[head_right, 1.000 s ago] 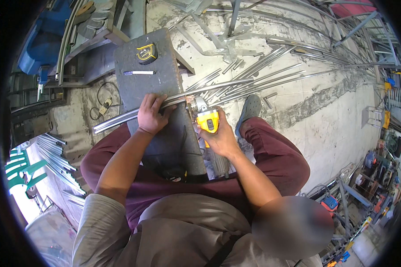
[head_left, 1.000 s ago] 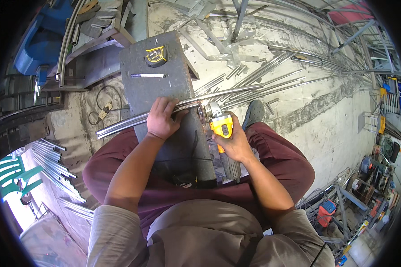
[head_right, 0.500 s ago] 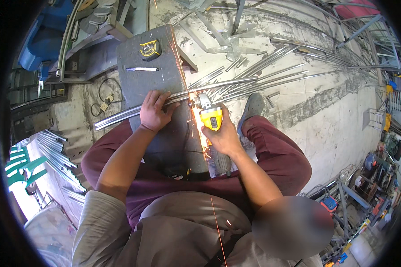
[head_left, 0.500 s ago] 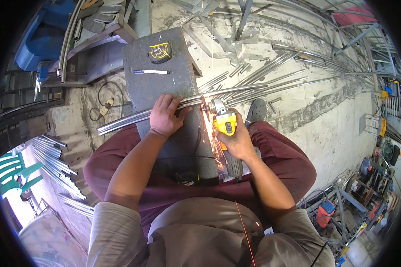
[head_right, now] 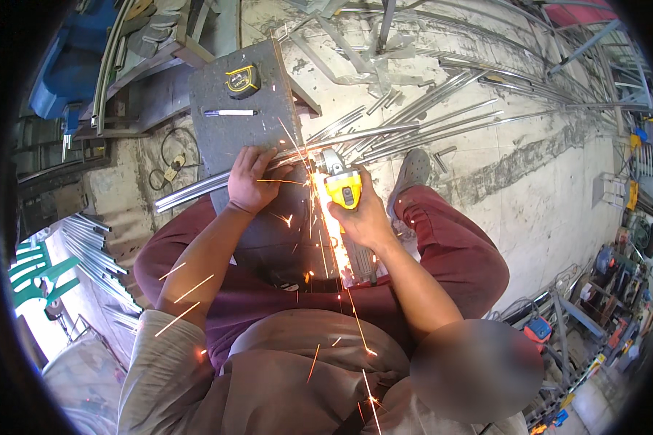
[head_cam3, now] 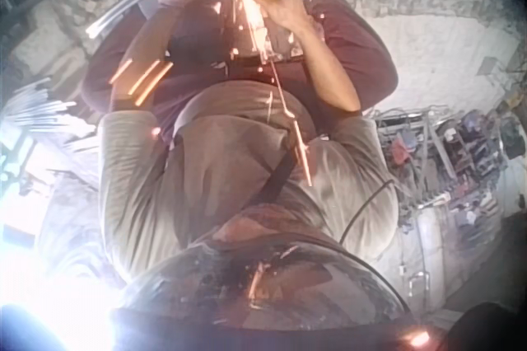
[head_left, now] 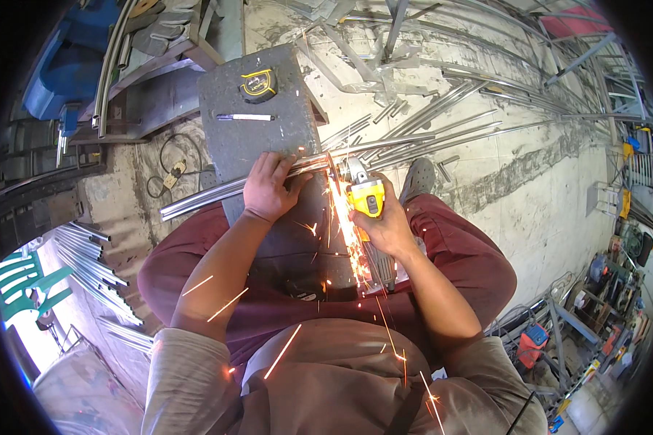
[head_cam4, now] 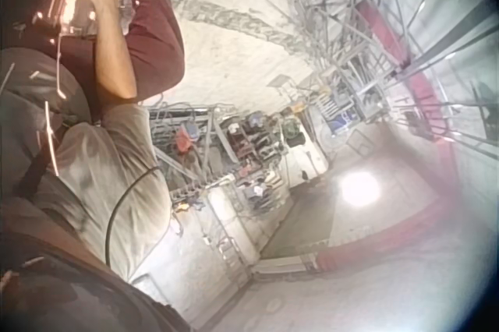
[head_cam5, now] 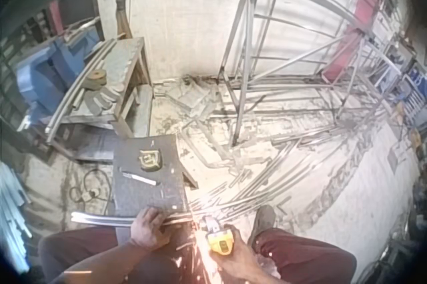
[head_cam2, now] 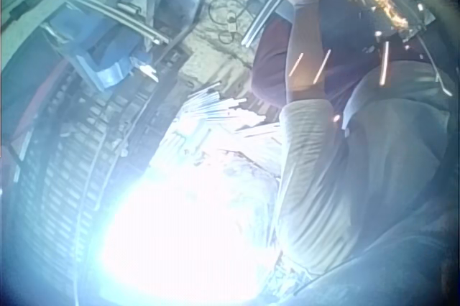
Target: Measure and grind metal pipes using an angle grinder and tape measure.
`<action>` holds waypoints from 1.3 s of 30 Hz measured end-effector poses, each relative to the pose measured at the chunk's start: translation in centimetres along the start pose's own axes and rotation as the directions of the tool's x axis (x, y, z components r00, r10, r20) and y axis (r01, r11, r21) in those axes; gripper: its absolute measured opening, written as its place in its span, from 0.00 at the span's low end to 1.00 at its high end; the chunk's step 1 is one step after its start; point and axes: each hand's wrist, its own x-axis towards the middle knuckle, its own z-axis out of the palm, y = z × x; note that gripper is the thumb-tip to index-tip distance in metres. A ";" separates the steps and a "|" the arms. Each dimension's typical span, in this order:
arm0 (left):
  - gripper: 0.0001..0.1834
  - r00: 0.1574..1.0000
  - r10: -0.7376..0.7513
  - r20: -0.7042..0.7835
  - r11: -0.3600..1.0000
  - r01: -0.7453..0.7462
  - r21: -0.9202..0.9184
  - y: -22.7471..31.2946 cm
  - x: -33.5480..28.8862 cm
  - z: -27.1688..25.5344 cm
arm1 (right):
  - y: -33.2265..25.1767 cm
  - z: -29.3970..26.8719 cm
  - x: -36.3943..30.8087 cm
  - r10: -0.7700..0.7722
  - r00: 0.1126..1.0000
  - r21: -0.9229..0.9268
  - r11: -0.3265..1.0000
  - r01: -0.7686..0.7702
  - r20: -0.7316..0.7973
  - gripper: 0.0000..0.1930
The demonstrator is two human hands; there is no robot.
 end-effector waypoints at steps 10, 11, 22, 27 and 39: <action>0.26 0.999 0.033 -0.010 0.999 -0.033 0.013 0.1 -0.1 0.2 | -0.8 -1.0 -1.4 -0.013 1.000 0.135 0.991 0.014 -0.007 0.49; 0.26 0.998 0.046 -0.033 0.999 -0.046 0.011 0.1 -0.1 0.2 | -0.7 -0.9 -1.2 -0.009 1.000 0.117 0.993 0.010 -0.009 0.49; 0.24 0.999 -0.017 0.044 1.000 0.016 0.026 0.3 -0.1 0.1 | 0.3 -0.3 -0.5 0.012 1.000 0.074 0.997 -0.012 -0.007 0.42; 0.23 0.999 -0.018 0.028 1.000 0.017 0.024 0.3 -0.1 0.1 | 0.4 -0.2 -0.2 0.042 0.999 0.016 0.999 -0.041 -0.023 0.42; 0.25 1.000 0.025 -0.010 0.999 -0.025 0.023 0.3 0.3 0.1 | 0.5 -0.3 0.2 0.011 1.000 -0.014 1.000 -0.011 -0.002 0.53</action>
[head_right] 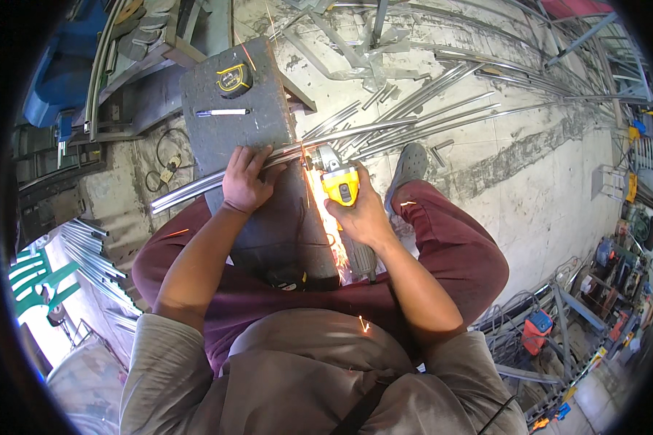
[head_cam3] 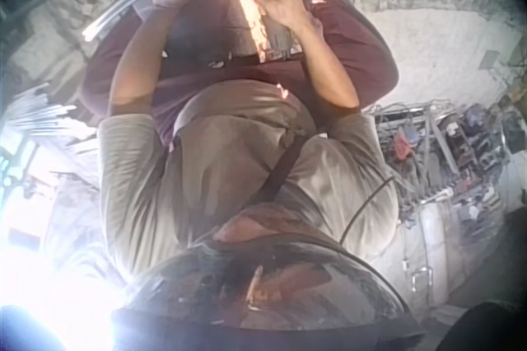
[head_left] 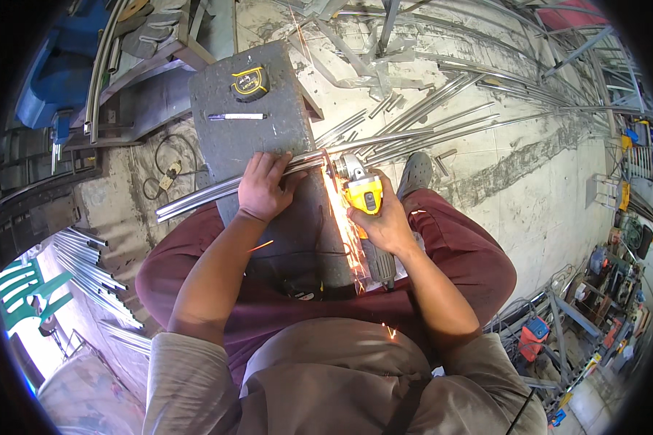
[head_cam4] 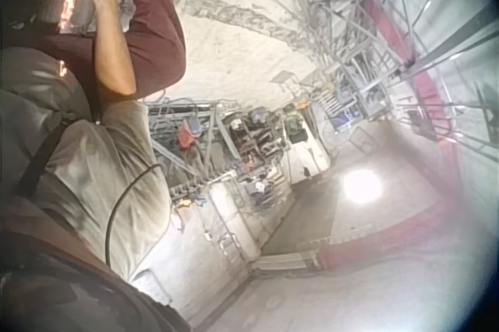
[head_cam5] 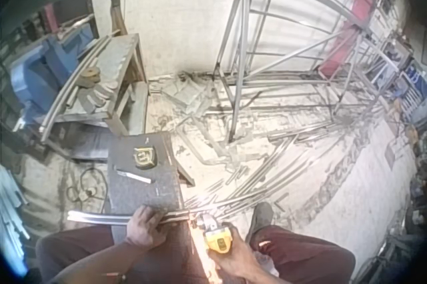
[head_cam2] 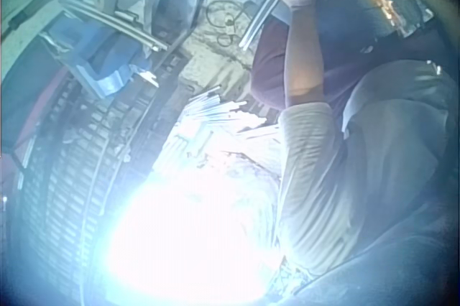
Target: Measure and grind metal pipes using an angle grinder and tape measure.
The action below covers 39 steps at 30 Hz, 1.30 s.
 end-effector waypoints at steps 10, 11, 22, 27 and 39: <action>0.25 0.999 -0.002 0.033 1.000 0.002 0.002 -0.1 -0.1 0.0 | -0.3 -0.1 0.1 -0.009 1.000 -0.046 0.999 0.009 -0.012 0.53; 0.25 1.000 -0.003 0.015 1.000 0.003 0.001 -0.1 -0.1 0.0 | -0.3 -0.1 0.2 -0.003 1.000 -0.047 0.999 0.002 -0.012 0.53; 0.25 0.999 -0.003 0.046 1.000 0.003 0.008 -0.2 -0.1 0.1 | -0.7 0.0 0.3 -0.001 1.000 -0.049 0.999 0.001 -0.016 0.49; 0.25 1.000 0.005 0.024 1.000 -0.005 0.005 -0.2 -0.1 0.1 | -0.6 0.3 0.7 -0.008 0.999 -0.031 0.999 0.007 -0.034 0.48; 0.25 0.999 -0.006 0.049 1.000 0.006 -0.001 -0.2 -0.2 0.1 | -1.3 0.0 0.6 0.013 0.999 -0.053 0.998 -0.015 -0.044 0.48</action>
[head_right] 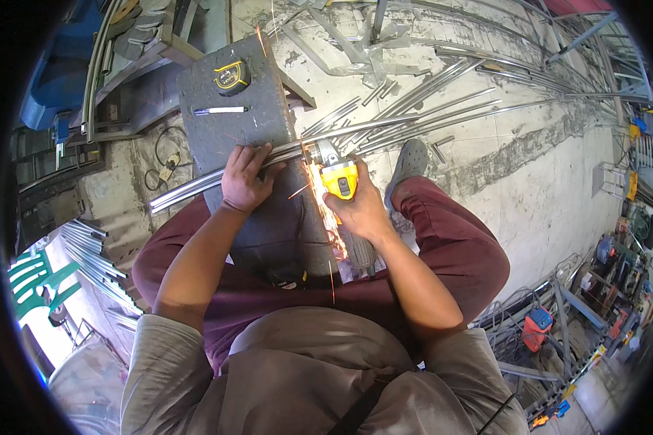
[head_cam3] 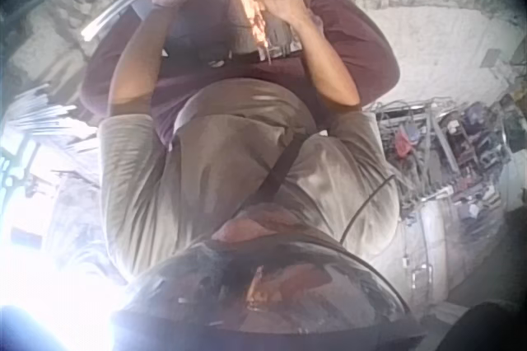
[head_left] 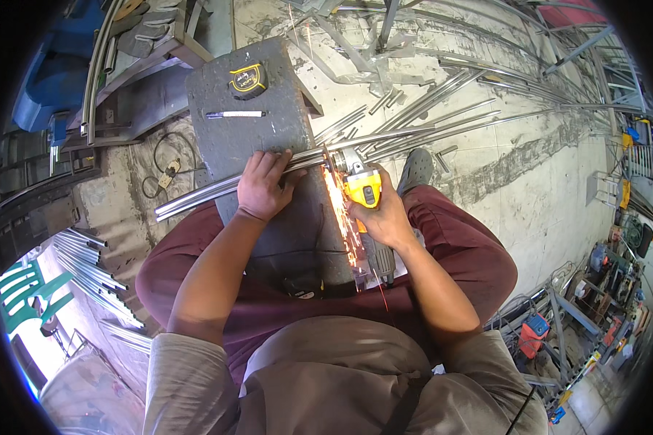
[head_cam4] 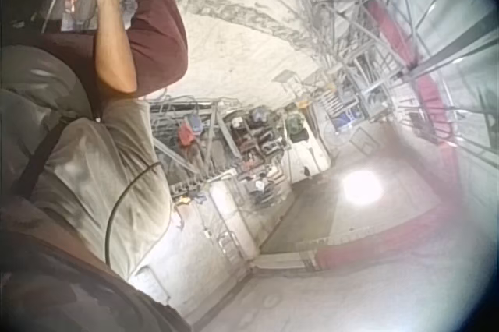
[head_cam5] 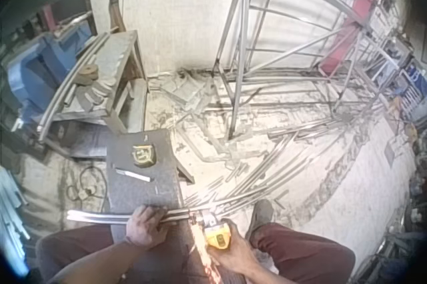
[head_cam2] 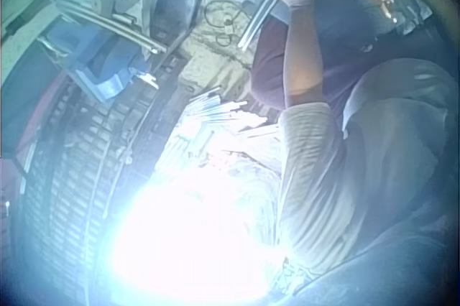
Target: Measure and grind metal pipes using an angle grinder and tape measure.
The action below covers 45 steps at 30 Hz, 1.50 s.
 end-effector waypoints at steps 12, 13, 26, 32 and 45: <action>0.25 1.000 0.012 -0.015 1.000 -0.012 -0.004 -0.1 0.0 0.2 | 0.5 0.2 0.3 0.005 1.000 0.009 1.000 -0.005 0.001 0.48; 0.25 1.000 0.001 0.008 1.000 -0.001 -0.013 -0.2 -0.1 0.2 | 0.6 0.2 0.3 -0.016 1.000 0.015 1.000 0.016 0.013 0.48; 0.24 0.999 -0.037 0.025 0.999 0.038 -0.015 -0.1 -0.1 0.2 | 1.1 0.2 0.6 -0.001 1.000 0.014 1.000 0.001 0.021 0.48; 0.24 0.999 -0.032 0.028 0.999 0.033 -0.039 -0.3 -0.2 0.3 | 1.3 0.1 0.7 -0.032 0.999 0.034 0.999 0.031 0.027 0.48; 0.23 0.999 0.031 -0.022 0.999 -0.032 -0.027 -0.3 0.2 0.1 | 0.8 0.0 1.7 0.062 0.997 0.118 0.991 -0.068 0.051 0.49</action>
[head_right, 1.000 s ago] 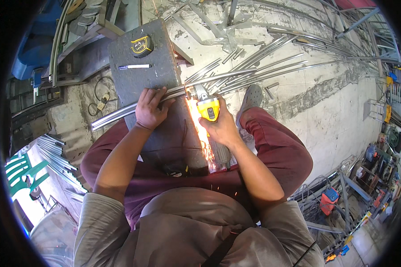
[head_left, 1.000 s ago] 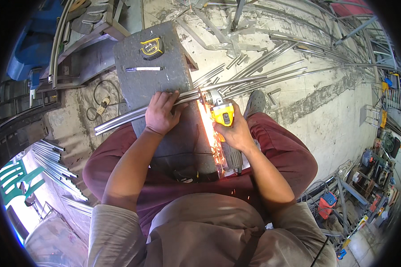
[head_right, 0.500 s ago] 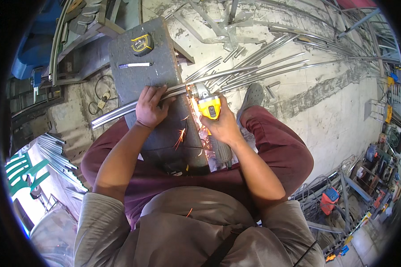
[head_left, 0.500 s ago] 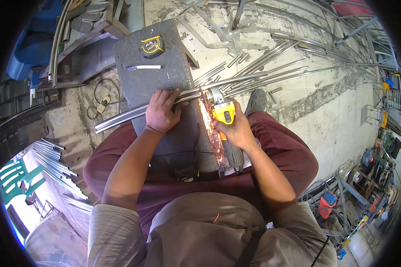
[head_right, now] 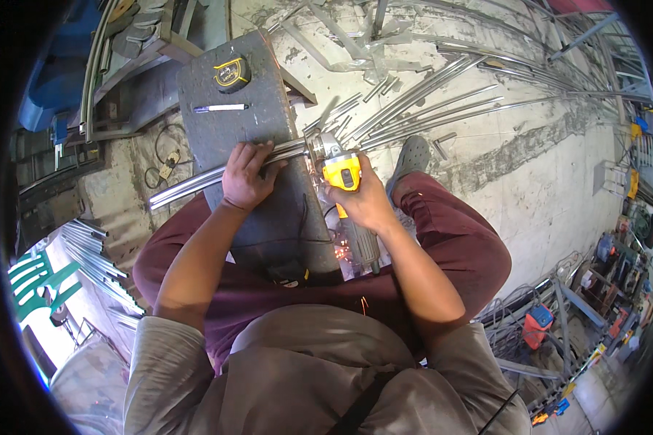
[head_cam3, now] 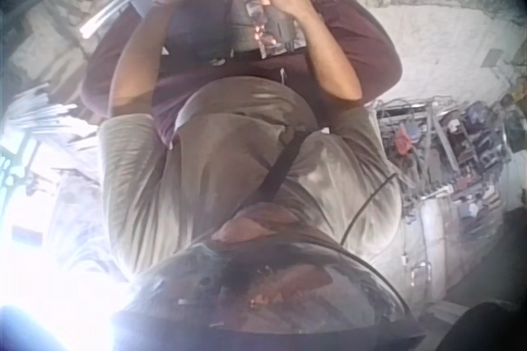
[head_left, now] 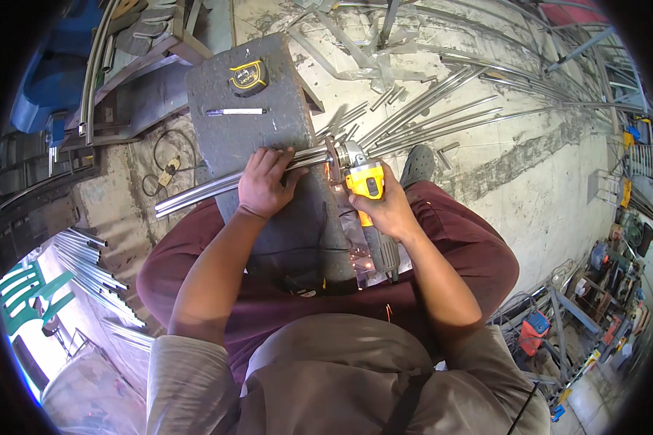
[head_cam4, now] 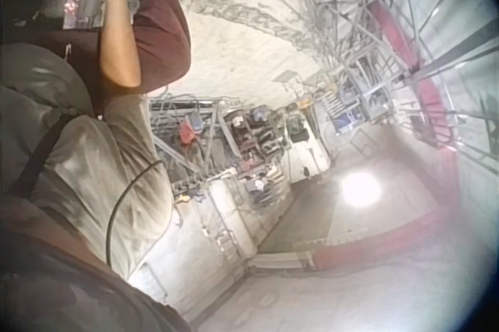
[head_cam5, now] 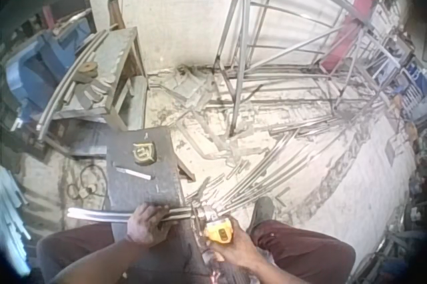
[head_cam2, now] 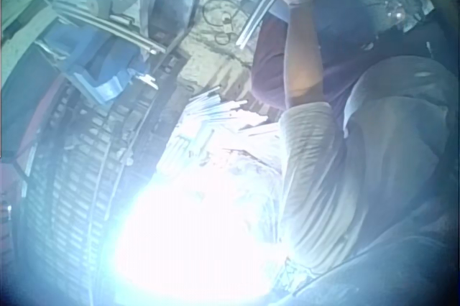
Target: Measure and grind metal pipes using an angle grinder and tape measure.
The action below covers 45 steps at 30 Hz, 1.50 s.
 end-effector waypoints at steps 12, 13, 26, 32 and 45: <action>0.27 0.999 -0.047 0.020 0.996 0.045 0.072 1.5 -1.2 0.0 | -3.4 -6.5 -2.6 -0.116 0.988 -0.393 0.917 0.067 -0.104 0.49; 0.27 0.992 -0.093 0.082 0.993 0.087 0.078 2.1 -1.6 0.0 | -3.6 -6.7 -3.0 -0.091 0.992 -0.384 0.922 0.049 -0.091 0.51; 0.31 0.940 -0.077 0.332 0.980 0.010 0.200 6.6 -5.9 -0.9 | -1.8 -5.8 -5.5 -0.068 0.995 -0.583 0.806 0.101 0.078 0.54; 0.33 0.897 -0.169 0.409 0.964 0.064 0.258 6.0 -3.5 -1.3 | -3.3 -5.0 -5.3 -0.074 0.995 -0.607 0.788 0.100 0.067 0.53; 0.39 0.851 -0.295 0.434 0.887 0.074 0.457 0.0 5.0 -0.7 | -5.5 -3.2 -2.3 -0.168 0.986 -0.704 0.700 0.118 -0.002 0.52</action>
